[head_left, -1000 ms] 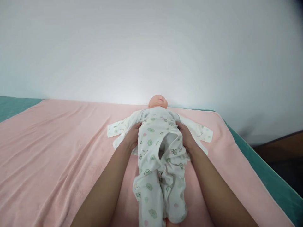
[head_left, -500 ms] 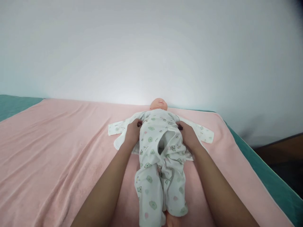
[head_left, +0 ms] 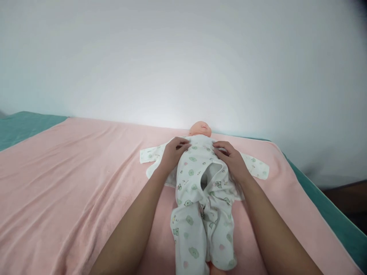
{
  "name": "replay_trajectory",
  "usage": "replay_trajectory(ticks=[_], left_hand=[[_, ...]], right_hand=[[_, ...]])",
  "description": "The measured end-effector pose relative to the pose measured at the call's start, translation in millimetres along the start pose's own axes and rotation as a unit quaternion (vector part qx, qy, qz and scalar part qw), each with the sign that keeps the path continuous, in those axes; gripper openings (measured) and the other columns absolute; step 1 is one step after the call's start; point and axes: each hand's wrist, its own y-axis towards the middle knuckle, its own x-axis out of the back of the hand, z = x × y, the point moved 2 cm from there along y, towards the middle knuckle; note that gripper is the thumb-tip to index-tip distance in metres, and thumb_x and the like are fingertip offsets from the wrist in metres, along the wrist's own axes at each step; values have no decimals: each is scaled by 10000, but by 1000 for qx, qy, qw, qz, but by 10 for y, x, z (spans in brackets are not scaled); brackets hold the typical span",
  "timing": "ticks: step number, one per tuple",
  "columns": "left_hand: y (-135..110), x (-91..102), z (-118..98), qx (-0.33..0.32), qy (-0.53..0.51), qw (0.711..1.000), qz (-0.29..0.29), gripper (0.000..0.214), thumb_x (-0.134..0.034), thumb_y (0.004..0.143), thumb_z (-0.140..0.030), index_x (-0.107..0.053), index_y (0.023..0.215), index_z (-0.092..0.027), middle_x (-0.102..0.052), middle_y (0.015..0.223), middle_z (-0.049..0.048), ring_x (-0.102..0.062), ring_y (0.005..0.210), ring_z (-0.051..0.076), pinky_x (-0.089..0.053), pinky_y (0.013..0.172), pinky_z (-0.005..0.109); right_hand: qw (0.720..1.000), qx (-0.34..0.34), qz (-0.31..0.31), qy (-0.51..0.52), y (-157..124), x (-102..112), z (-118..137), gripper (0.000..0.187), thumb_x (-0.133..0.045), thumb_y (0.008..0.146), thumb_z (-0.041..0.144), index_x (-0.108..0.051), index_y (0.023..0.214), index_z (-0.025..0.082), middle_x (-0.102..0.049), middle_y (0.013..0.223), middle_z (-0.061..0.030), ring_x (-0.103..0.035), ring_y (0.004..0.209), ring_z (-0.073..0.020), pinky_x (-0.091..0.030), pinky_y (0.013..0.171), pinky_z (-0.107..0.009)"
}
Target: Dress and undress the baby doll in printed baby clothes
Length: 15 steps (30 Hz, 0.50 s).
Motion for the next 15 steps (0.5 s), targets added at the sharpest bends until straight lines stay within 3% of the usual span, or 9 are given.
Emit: replay_trajectory(ticks=[4, 8, 10, 12, 15], left_hand=[[-19, -29, -118, -53, -11, 996, 69, 229, -530, 862, -368, -643, 1002, -227, -559, 1207, 57, -505, 1147, 189, -402, 977, 297], [29, -36, -136, -49, 21, 993, 105, 216, -576, 823, -399, -593, 933, -214, -444, 1361, 64, -425, 1232, 214, -401, 963, 297], [95, -31, -143, -35, 50, 991, 121, 233, -587, 803, -422, -557, 868, -200, -505, 1280, 78, -500, 1107, 216, -425, 890, 307], [186, -29, -167, -28, 83, 986, 143, 246, -556, 809, -441, -522, 799, -197, -589, 1066, 63, -547, 897, 194, -434, 777, 308], [355, -42, -203, -19, 134, 977, 165, 260, -509, 830, -429, -466, 705, -205, -578, 783, 20, -512, 714, 178, -396, 673, 300]], right_hand=[[998, 23, 44, -31, 50, 28, -49, 214, -602, 797, 424, -590, 896, 235, -512, 1198, -51, -498, 1101, -202, -411, 915, -332], [993, 44, 82, -67, 110, 29, -13, 176, -578, 807, 389, -533, 787, 220, -539, 1149, -44, -512, 1045, -195, -401, 889, -324], [992, 40, 83, -90, 165, 23, 28, 162, -545, 825, 371, -502, 776, 223, -582, 1079, -29, -535, 966, -184, -406, 849, -320], [988, 19, 72, -134, 254, 21, 55, 152, -521, 836, 374, -489, 791, 232, -611, 928, -6, -542, 831, -173, -409, 762, -312], [977, -8, 52, -208, 437, 11, 59, 167, -514, 823, 394, -476, 777, 238, -562, 714, 20, -499, 686, -170, -369, 645, -298]])
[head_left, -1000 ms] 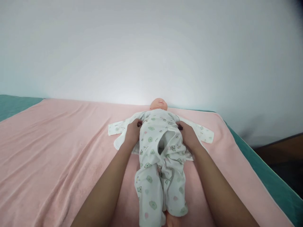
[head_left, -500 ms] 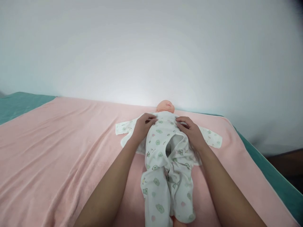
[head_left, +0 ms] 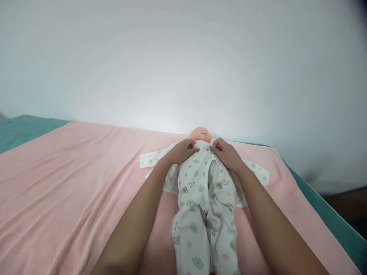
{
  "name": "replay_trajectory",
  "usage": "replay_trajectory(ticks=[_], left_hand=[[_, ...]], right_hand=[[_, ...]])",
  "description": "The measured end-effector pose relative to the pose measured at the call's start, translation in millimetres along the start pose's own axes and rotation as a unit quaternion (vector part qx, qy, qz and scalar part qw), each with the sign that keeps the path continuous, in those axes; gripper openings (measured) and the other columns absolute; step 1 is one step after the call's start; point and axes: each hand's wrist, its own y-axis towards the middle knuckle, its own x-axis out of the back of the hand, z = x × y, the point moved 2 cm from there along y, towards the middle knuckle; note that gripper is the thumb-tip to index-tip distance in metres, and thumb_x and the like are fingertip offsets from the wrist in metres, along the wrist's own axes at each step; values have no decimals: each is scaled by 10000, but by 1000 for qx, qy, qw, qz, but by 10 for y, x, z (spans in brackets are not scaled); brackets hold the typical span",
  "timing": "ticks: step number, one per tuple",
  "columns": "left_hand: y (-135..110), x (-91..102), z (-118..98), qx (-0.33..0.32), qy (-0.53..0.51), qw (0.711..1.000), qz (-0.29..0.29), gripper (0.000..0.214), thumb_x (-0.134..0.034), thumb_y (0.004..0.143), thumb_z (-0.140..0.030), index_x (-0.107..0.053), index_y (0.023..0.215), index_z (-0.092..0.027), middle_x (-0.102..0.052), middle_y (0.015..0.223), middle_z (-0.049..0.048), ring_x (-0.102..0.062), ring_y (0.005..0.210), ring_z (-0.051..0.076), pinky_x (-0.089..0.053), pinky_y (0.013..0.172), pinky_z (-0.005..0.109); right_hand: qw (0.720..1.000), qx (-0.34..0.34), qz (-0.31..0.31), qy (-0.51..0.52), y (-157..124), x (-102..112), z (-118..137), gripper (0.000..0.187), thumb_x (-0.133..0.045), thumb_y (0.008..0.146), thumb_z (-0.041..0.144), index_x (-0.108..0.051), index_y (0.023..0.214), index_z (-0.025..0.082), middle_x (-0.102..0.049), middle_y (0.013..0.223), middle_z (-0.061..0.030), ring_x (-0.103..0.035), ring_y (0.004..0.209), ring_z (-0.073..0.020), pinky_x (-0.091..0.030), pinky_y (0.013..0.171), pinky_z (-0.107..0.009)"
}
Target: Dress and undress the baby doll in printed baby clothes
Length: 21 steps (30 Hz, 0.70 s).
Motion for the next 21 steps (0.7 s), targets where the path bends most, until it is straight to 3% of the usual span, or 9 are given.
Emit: replay_trajectory(ticks=[4, 8, 15, 18, 21], left_hand=[[236, -17, 79, 74, 65, 994, -37, 227, -492, 848, -372, -422, 699, -215, -570, 710, 16, -509, 695, 191, -380, 691, 306], [370, -148, 225, 110, 130, 982, -85, 174, -459, 877, -358, -420, 776, -222, -592, 735, 33, -548, 744, 222, -379, 731, 329], [235, -280, 240, 92, 143, 978, -120, 147, -394, 920, -353, -453, 897, -221, -628, 863, 80, -577, 819, 236, -390, 705, 315], [200, -289, 225, 62, 160, 977, -127, 166, -373, 928, -347, -457, 890, -208, -627, 877, 99, -574, 847, 250, -389, 707, 323], [251, -294, 278, 82, 161, 977, -112, 186, -364, 931, -363, -453, 939, -200, -631, 826, 103, -584, 769, 252, -384, 683, 329]], right_hand=[[999, -33, -1, -19, 207, -55, -28, 191, -516, 800, 421, -474, 750, 241, -554, 673, 22, -499, 667, -180, -357, 617, -299], [998, -42, -51, -5, 237, -148, -92, 176, -514, 806, 425, -511, 774, 252, -580, 660, 22, -515, 678, -189, -372, 646, -314], [998, 11, -48, 38, 118, -190, -240, 259, -507, 810, 481, -577, 801, 232, -622, 962, -39, -546, 867, -200, -410, 741, -322], [999, -26, -14, -27, 138, -172, -252, 248, -473, 841, 477, -546, 783, 248, -635, 819, -5, -545, 752, -198, -378, 673, -317], [993, -41, -25, -112, 232, -169, -239, 234, -451, 850, 457, -517, 757, 252, -599, 677, 0, -515, 662, -207, -326, 618, -312]])
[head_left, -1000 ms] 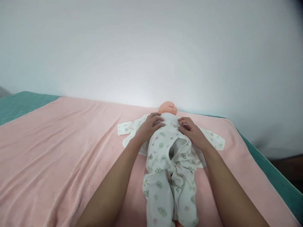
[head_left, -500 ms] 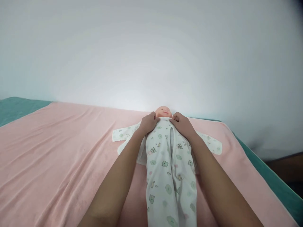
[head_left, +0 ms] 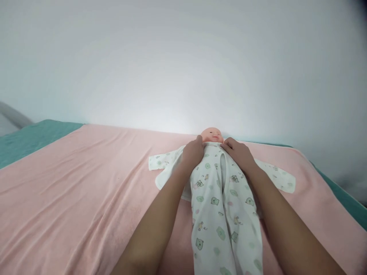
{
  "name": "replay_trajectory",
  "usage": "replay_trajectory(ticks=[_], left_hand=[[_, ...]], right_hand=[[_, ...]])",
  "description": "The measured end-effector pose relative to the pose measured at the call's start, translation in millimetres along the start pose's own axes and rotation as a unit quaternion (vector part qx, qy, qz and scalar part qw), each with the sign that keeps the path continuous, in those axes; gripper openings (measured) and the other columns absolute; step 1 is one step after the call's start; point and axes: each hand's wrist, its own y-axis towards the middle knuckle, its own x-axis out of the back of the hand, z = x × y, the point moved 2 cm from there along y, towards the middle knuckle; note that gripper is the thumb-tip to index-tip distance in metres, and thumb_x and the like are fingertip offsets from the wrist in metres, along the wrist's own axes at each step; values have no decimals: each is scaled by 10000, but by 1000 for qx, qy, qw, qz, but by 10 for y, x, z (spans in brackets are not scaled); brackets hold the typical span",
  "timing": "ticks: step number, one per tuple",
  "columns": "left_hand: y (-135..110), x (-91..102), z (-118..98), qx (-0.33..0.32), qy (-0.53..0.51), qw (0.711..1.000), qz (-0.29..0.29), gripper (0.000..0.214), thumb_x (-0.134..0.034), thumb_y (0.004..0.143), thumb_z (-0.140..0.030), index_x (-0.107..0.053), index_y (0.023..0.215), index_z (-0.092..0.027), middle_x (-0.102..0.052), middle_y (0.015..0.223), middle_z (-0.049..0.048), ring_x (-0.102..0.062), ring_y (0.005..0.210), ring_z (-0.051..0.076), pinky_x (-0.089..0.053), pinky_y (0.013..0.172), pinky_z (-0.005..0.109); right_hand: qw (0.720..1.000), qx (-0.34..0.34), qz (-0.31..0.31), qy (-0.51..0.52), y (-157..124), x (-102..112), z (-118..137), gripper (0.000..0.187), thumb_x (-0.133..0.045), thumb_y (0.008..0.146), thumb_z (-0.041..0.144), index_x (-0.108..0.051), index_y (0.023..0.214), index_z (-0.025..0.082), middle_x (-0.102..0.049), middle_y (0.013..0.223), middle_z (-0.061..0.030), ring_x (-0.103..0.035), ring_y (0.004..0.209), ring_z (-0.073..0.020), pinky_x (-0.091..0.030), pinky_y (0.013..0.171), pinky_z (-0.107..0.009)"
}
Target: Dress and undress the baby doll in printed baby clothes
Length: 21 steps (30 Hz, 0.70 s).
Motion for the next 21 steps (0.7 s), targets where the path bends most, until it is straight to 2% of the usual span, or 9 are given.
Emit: replay_trajectory(ticks=[4, 8, 11, 14, 17, 21], left_hand=[[98, -49, 81, 45, -3, 999, -5, 185, -382, 923, -355, -461, 983, -199, -641, 801, 99, -593, 758, 254, -385, 696, 332], [95, -85, 132, 55, -39, 998, -21, 131, -449, 891, -311, -513, 964, -223, -654, 825, 63, -591, 769, 231, -398, 686, 314], [40, -94, 130, 26, -71, 997, -23, 145, -450, 877, -223, -580, 941, -231, -665, 900, 41, -594, 837, 197, -420, 727, 294], [-43, -89, 120, -6, -64, 998, -26, 232, -423, 879, -183, -648, 928, -205, -647, 995, 65, -576, 939, 190, -422, 823, 296], [-187, -71, 143, -19, -49, 998, -37, 289, -399, 892, -183, -674, 982, -184, -608, 1084, 94, -537, 1010, 206, -402, 884, 319], [-511, -15, 219, -43, 24, 997, -67, 318, -414, 888, -192, -628, 1123, -179, -542, 1179, 119, -485, 1046, 243, -390, 908, 370]], right_hand=[[1000, -16, -14, 5, 104, -68, -13, 239, -463, 832, 464, -548, 763, 252, -617, 679, -6, -529, 661, -210, -331, 612, -314], [990, -19, -15, 139, 77, -123, -64, 216, -551, 770, 431, -626, 851, 246, -679, 793, -4, -583, 755, -203, -402, 663, -316], [978, -15, -16, 209, -10, -119, -76, 223, -551, 763, 363, -680, 898, 241, -702, 911, -12, -612, 853, -205, -438, 759, -334], [973, 5, -29, 229, -164, -90, -76, 258, -492, 798, 327, -709, 915, 250, -700, 996, -13, -611, 943, -208, -435, 857, -358], [961, 15, -53, 271, -404, -68, -111, 306, -463, 817, 309, -691, 1015, 260, -675, 1111, -15, -593, 1038, -207, -424, 928, -376], [952, -14, -84, 294, -757, -72, -210, 334, -496, 800, 324, -663, 1078, 247, -645, 1187, -38, -579, 1085, -219, -416, 965, -398]])
